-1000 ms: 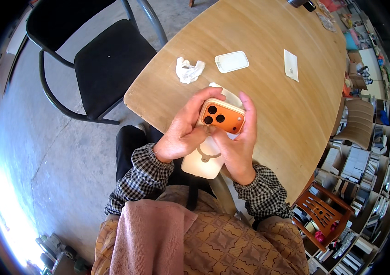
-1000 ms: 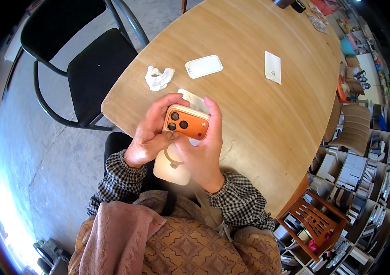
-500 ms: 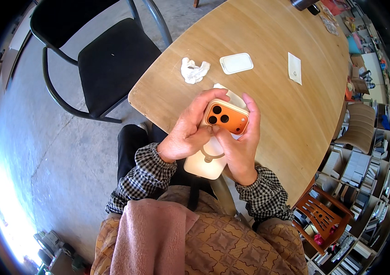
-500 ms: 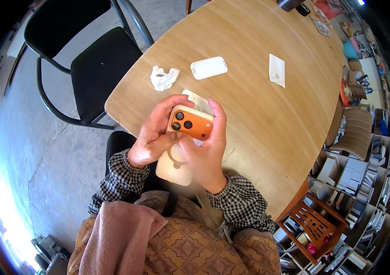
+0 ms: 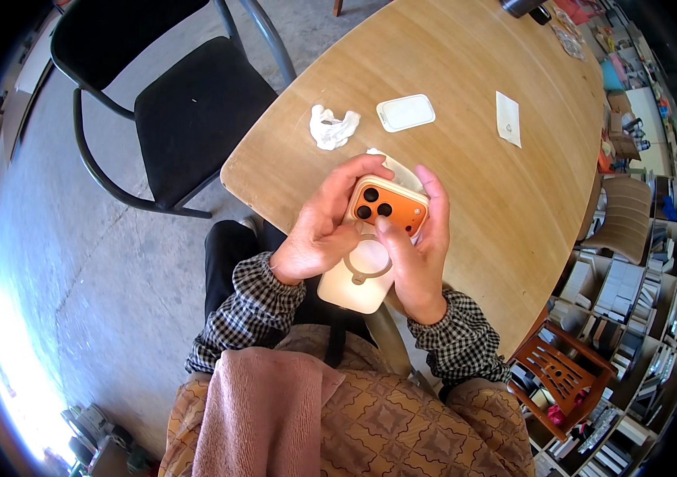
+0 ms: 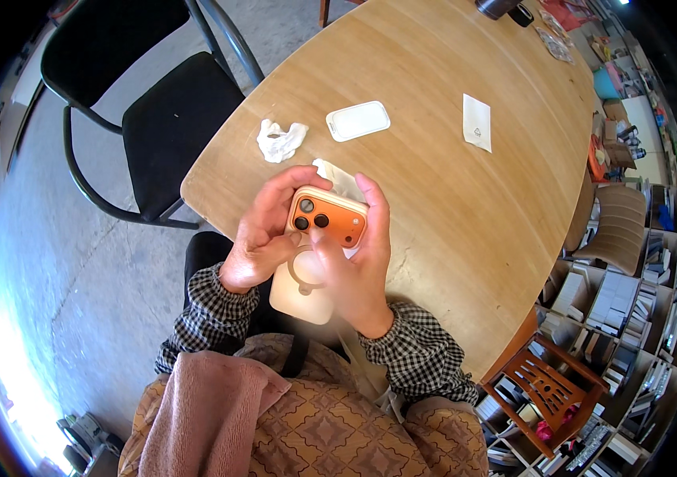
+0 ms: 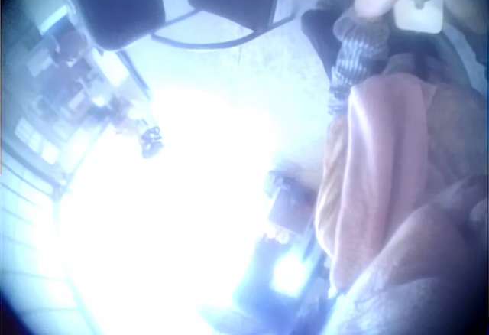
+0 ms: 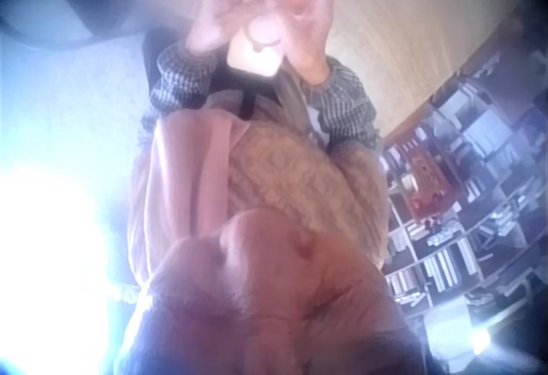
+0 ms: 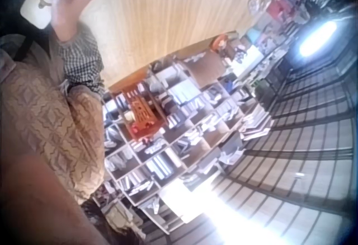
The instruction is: The person peels a protective film from a camera lens protector and aligns it over the camera module of a smartphone case. They press the protector into place, smooth the edges, and then compare the installed protector with a spare one.
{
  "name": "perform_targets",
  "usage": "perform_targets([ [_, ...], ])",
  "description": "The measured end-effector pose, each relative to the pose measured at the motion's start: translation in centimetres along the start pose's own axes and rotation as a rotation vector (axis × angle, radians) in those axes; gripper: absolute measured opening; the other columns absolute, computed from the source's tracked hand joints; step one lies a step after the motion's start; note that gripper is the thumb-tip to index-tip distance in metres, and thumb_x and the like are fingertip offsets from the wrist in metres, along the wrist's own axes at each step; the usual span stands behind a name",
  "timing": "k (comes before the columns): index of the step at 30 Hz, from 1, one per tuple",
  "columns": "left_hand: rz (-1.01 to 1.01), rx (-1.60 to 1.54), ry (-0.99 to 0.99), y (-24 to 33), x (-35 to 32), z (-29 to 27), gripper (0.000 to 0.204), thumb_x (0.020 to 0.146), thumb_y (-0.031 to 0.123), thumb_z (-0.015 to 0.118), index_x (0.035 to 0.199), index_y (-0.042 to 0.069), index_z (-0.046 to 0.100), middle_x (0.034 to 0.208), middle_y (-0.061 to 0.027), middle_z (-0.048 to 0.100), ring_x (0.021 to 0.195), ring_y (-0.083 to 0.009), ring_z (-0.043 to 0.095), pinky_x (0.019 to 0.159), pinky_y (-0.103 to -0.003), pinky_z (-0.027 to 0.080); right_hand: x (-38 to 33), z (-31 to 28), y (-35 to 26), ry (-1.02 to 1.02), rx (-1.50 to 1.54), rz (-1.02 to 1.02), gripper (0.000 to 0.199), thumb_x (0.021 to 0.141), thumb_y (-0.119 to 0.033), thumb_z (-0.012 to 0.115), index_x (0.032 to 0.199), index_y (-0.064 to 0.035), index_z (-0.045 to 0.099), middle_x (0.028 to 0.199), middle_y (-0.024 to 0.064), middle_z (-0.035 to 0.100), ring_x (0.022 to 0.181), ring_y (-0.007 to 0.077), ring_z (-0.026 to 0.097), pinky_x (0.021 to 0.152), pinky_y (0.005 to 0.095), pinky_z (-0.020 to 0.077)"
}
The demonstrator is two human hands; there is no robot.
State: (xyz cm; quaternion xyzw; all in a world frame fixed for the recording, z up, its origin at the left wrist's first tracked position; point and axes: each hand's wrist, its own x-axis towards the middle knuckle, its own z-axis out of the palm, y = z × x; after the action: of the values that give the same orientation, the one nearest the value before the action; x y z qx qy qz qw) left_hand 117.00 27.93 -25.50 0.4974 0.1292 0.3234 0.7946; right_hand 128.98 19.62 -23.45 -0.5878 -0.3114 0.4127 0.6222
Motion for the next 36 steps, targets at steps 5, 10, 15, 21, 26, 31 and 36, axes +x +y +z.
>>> perform_targets([
  [5, 0.002, -0.043, 0.017, -0.2, 0.0, 0.2, 0.066, 0.083, -0.013, 0.046, 0.143, 0.004, 0.025, 0.132, -0.0131, 0.041, 0.125, -0.0207, 0.044, 0.105, -0.032, 0.035, 0.0, 0.2, -0.3, -0.027, 0.147, -0.002, 0.059, 0.088, -0.006, 0.055, 0.14, -0.0015, 0.027, 0.117, 0.0137, 0.051, 0.103, 0.0158, 0.054, 0.087, 0.0304, 0.0476],
  [10, 0.035, -0.009, 0.03, -0.4, 0.1, 0.2, 0.066, 0.084, -0.009, 0.051, 0.143, 0.004, 0.025, 0.132, -0.0137, 0.04, 0.123, -0.0207, 0.044, 0.104, -0.033, 0.036, 0.1, -0.4, -0.6, -0.059, 0.15, 0.047, 0.054, 0.095, -0.017, 0.045, 0.143, -0.0022, 0.024, 0.126, 0.0148, 0.046, 0.112, 0.0178, 0.049, 0.095, 0.0313, 0.0415],
  [15, 0.062, 0.039, 0.037, -0.6, 0.2, 0.2, 0.068, 0.081, -0.014, 0.049, 0.142, 0.004, 0.025, 0.131, -0.0126, 0.04, 0.125, -0.0192, 0.042, 0.105, -0.031, 0.034, 0.2, -1.1, -0.8, -0.076, 0.239, 0.114, 0.052, 0.098, -0.024, 0.041, 0.142, -0.0019, 0.026, 0.13, 0.0157, 0.043, 0.115, 0.0181, 0.047, 0.097, 0.0308, 0.0388],
  [21, 0.067, 0.058, 0.079, -0.4, 0.3, 0.6, 0.069, 0.08, -0.015, 0.048, 0.142, 0.004, 0.025, 0.133, -0.0129, 0.038, 0.123, -0.0199, 0.042, 0.105, -0.033, 0.033, 0.1, -1.5, 0.0, -0.079, 0.437, 0.138, 0.04, 0.1, -0.023, 0.038, 0.131, 0.0016, 0.04, 0.12, 0.0147, 0.054, 0.108, 0.0175, 0.054, 0.093, 0.03, 0.0431],
  [26, 0.111, 0.007, 0.088, -0.3, 0.2, 0.8, 0.059, 0.088, -0.002, 0.052, 0.142, 0.003, 0.026, 0.132, -0.0136, 0.04, 0.122, -0.0217, 0.042, 0.104, -0.034, 0.034, 0.2, -1.5, -0.1, -0.066, 0.5, 0.133, 0.035, 0.101, -0.021, 0.036, 0.122, 0.0045, 0.047, 0.113, 0.0148, 0.059, 0.102, 0.0182, 0.058, 0.091, 0.0306, 0.0457],
  [31, 0.224, 0.002, 0.116, -1.3, 0.3, 0.2, 0.049, 0.097, 0.017, 0.048, 0.14, 0.002, 0.029, 0.131, -0.0161, 0.044, 0.121, -0.024, 0.045, 0.104, -0.037, 0.036, 0.3, -1.3, -0.1, -0.065, 0.502, 0.082, 0.034, 0.101, -0.023, 0.04, 0.119, 0.0047, 0.049, 0.112, 0.0149, 0.059, 0.103, 0.0181, 0.058, 0.092, 0.0314, 0.0457],
  [36, 0.34, 0.097, 0.238, -1.1, -0.3, 1.2, 0.044, 0.099, 0.015, 0.043, 0.138, 0.0, 0.033, 0.133, -0.0179, 0.046, 0.124, -0.0265, 0.046, 0.104, -0.039, 0.037, 0.5, -1.4, -0.2, -0.064, 0.545, 0.075, 0.037, 0.1, -0.027, 0.044, 0.118, 0.0047, 0.051, 0.112, 0.0143, 0.06, 0.103, 0.0184, 0.058, 0.092, 0.0327, 0.0462],
])
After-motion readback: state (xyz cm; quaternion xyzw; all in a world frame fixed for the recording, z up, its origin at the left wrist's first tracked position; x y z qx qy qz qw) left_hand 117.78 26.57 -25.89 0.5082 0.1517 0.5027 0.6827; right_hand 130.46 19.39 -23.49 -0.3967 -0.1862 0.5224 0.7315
